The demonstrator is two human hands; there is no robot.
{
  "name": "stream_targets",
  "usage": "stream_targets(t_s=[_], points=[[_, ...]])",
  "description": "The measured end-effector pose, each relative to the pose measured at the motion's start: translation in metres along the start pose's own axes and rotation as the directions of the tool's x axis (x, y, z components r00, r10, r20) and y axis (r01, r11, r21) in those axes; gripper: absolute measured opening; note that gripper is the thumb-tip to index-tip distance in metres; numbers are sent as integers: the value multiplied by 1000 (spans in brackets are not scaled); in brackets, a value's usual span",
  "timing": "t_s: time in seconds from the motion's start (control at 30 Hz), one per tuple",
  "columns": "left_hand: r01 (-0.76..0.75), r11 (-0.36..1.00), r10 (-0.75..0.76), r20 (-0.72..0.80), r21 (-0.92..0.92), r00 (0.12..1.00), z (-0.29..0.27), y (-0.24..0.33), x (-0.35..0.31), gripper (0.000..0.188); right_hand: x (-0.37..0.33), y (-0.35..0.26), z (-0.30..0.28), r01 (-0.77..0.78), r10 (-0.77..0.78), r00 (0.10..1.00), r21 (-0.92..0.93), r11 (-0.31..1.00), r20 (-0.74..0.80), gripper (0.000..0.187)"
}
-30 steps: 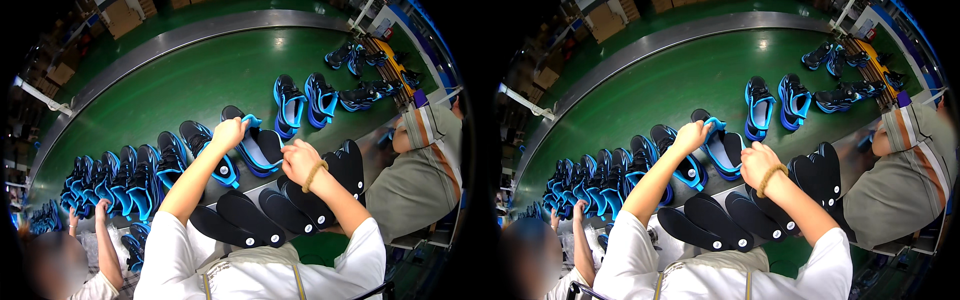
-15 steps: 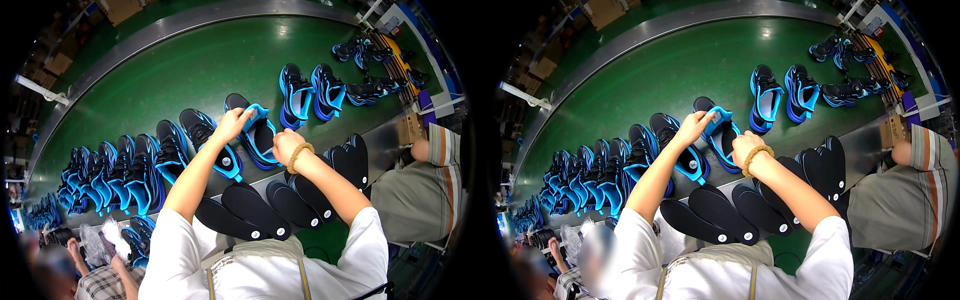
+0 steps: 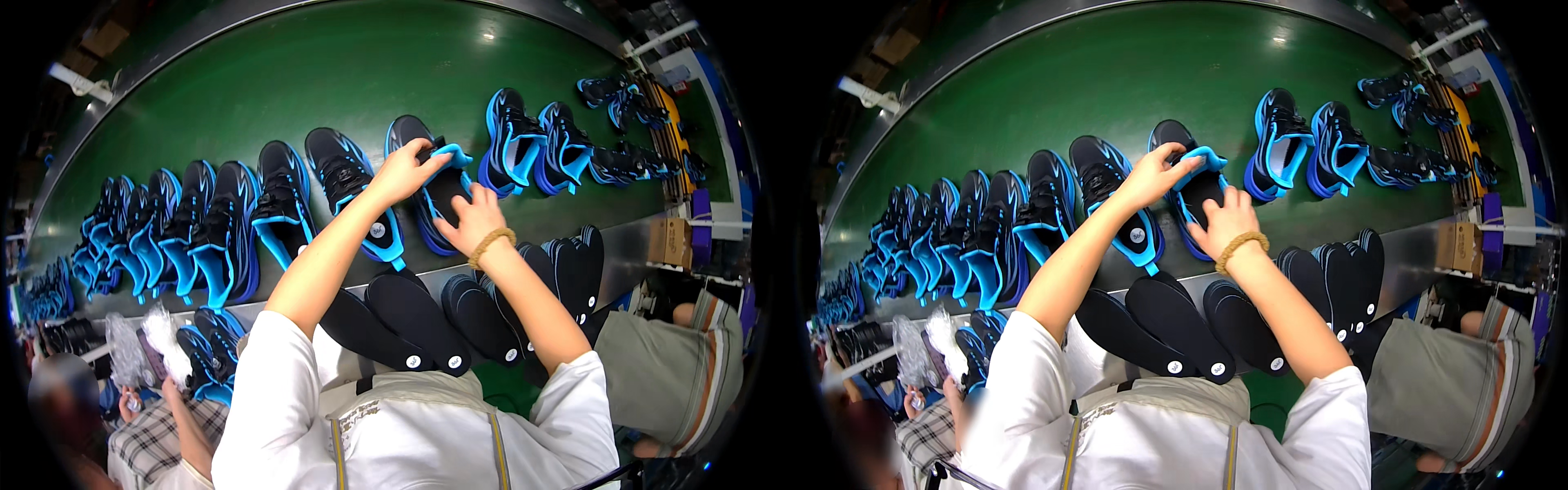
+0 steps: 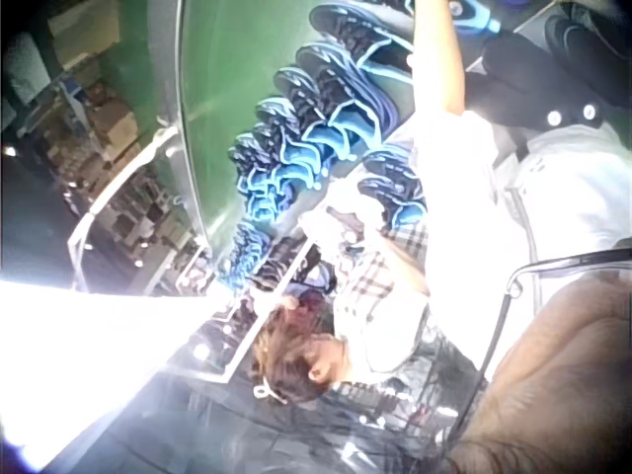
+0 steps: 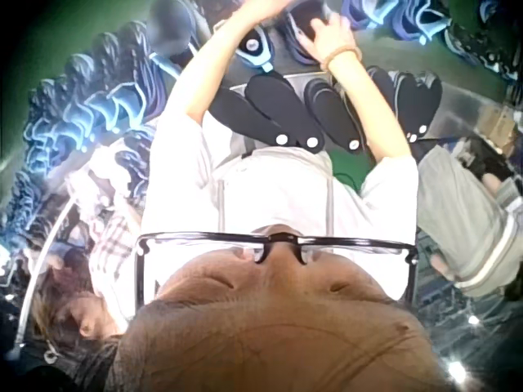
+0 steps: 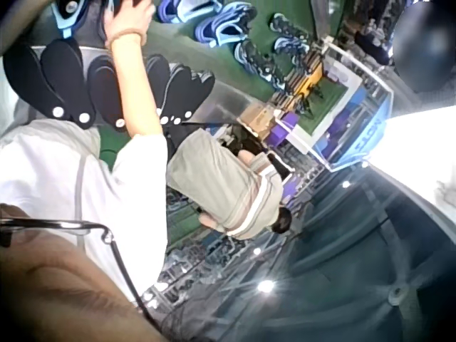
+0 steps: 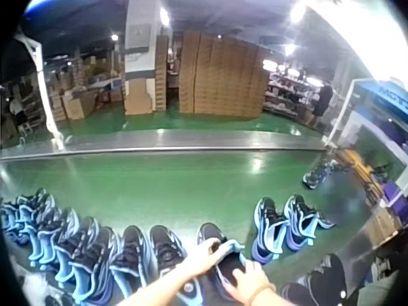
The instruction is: The person picks up insoles from a shelf and places them one by one into the shoes lined up on an assembly line.
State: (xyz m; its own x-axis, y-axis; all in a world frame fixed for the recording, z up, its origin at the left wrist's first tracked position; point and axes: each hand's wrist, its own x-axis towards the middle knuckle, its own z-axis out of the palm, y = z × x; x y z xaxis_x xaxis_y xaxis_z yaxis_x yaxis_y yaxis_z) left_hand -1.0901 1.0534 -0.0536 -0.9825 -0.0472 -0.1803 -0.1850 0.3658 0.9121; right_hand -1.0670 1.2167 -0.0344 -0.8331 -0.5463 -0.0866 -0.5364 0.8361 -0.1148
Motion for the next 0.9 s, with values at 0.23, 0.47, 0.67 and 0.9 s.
stream_targets(t_s=[0.23, 0.47, 0.67, 0.9], points=[[-4, 998, 7, 46, -64, 999, -3, -3, 2, 56, 46, 19, -18, 79, -78, 717, 30, 996, 693, 24], [-43, 995, 49, 65, -89, 997, 0, -11, 6, 53, 47, 11, 46, 211, -197, 933, -11, 978, 301, 18], [-17, 997, 25, 102, -81, 994, 1, -11, 8, 43, 36, 19, 54, 259, -230, 913, -45, 965, 338, 17], [6, 989, 9, 107, -145, 994, 4, -10, 11, 43, 46, 17, 54, 259, -224, 904, -48, 965, 364, 19]])
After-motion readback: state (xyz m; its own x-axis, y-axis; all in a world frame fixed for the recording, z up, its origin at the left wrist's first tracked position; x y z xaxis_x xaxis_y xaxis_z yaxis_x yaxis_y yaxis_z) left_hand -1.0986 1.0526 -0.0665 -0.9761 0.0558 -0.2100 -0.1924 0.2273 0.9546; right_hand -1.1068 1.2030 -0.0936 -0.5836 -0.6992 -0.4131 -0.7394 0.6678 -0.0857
